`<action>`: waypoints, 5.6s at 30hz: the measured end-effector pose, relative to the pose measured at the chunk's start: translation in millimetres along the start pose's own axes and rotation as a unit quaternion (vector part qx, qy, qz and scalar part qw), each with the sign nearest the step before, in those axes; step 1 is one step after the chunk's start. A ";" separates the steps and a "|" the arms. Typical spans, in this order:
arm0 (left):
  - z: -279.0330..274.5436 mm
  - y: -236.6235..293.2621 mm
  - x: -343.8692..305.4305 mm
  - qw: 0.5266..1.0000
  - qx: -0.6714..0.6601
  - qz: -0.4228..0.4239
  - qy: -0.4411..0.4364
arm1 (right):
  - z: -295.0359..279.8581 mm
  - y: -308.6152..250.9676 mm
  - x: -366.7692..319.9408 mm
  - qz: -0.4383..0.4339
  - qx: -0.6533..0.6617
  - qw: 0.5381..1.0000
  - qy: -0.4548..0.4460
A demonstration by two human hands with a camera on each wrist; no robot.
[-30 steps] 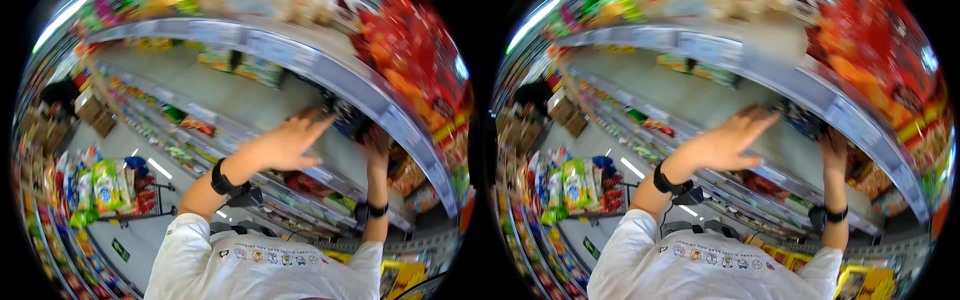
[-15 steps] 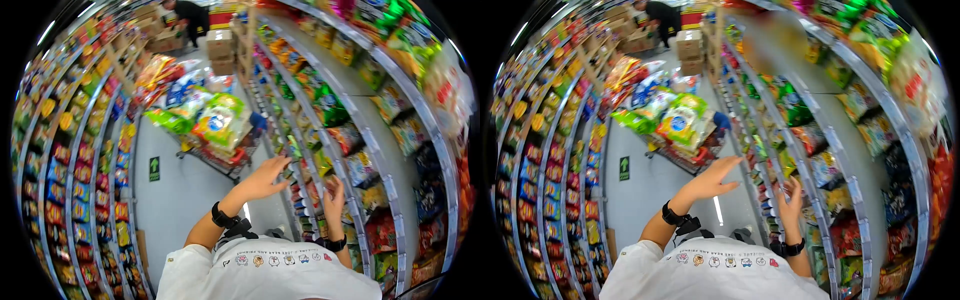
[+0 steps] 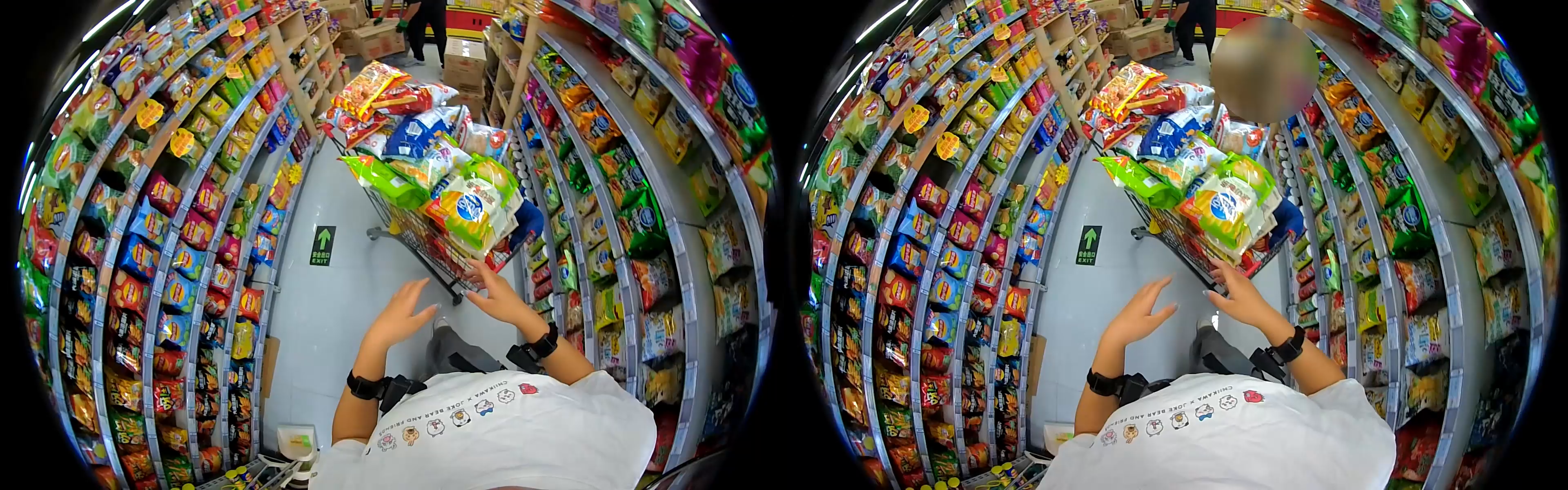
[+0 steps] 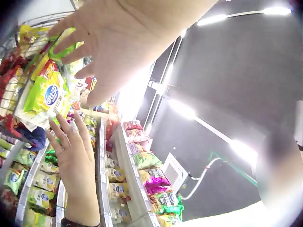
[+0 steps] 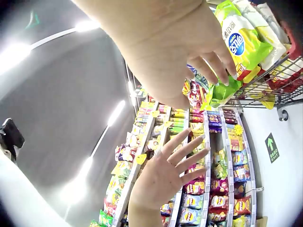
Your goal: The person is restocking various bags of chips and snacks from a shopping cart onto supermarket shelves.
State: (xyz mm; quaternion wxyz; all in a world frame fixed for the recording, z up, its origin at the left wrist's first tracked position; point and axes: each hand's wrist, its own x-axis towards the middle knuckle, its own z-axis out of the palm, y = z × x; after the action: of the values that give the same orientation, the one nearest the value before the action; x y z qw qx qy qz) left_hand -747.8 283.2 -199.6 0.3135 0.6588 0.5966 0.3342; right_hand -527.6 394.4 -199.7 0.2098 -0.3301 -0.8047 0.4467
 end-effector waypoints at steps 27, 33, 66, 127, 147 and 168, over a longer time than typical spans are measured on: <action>-86.3 -122.5 332.1 0.936 -0.013 -0.086 0.341 | -69.6 150.8 247.7 0.118 0.197 0.970 0.079; -127.0 -174.2 374.7 0.952 0.089 -0.075 0.282 | -49.1 132.5 308.1 0.132 0.265 0.946 0.133; -159.5 -167.0 406.3 0.986 0.163 -0.008 -0.007 | 5.9 72.4 389.7 0.208 0.229 0.901 0.305; -167.3 -99.3 100.0 0.903 -0.390 -0.053 -0.171 | 132.4 -76.5 97.6 0.116 0.373 0.885 0.255; 5.0 70.6 54.7 0.821 -0.457 -0.017 -0.342 | 68.9 -141.8 -154.9 0.132 0.281 0.825 0.472; 106.0 43.1 7.2 0.454 -0.556 -0.285 -0.636 | 108.1 -91.9 -192.7 -0.047 0.568 0.737 0.363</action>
State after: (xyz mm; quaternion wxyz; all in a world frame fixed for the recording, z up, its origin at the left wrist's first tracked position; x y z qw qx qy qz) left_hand -636.2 284.9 -225.7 0.9828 0.1674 0.0734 -0.0249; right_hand -493.9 158.0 -184.6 0.6554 -0.2482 -0.2792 0.6564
